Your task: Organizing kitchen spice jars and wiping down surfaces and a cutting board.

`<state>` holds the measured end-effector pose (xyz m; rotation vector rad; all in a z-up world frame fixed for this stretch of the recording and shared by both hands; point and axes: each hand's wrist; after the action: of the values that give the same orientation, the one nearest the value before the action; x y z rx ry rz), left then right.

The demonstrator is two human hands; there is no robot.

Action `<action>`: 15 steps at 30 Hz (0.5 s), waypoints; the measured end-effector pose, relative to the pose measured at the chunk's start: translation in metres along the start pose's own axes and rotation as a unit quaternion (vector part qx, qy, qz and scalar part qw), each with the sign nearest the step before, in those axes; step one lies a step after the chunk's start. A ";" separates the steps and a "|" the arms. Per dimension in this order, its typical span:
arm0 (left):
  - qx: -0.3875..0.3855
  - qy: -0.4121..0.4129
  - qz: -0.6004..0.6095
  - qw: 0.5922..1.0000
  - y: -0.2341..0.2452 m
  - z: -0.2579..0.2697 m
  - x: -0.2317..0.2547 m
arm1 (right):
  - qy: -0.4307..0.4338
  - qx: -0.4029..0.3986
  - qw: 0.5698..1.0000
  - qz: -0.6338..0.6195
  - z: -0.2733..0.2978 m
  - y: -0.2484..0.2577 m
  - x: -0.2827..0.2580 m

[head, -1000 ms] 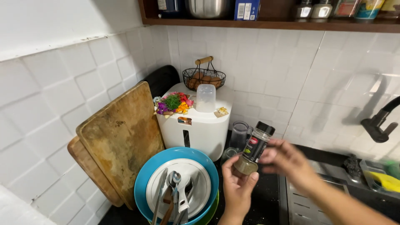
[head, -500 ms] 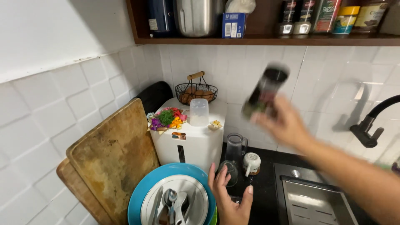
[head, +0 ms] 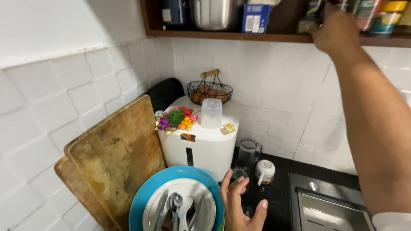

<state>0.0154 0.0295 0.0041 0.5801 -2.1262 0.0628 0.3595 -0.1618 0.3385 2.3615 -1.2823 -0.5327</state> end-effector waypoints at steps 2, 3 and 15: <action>-0.012 0.001 -0.006 1.000 0.001 0.001 0.003 | -0.005 -0.037 0.997 0.071 0.001 0.000 -0.006; -0.013 0.003 -0.006 1.000 0.002 0.000 0.005 | -0.005 -0.039 0.997 0.071 0.004 -0.002 -0.006; -0.018 0.010 0.030 0.999 0.002 0.001 0.012 | 0.138 0.055 0.987 0.060 0.024 -0.020 0.014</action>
<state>0.0083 0.0261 0.0130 0.4936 -2.1212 0.0639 0.3686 -0.1674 0.3059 2.3257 -1.3411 -0.0943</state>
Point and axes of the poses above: each hand's wrist, its own z-axis away from the middle knuckle, its own y-axis out of the back of the hand, x = y × z, and after that the axes turned 4 degrees about -x, right-handed
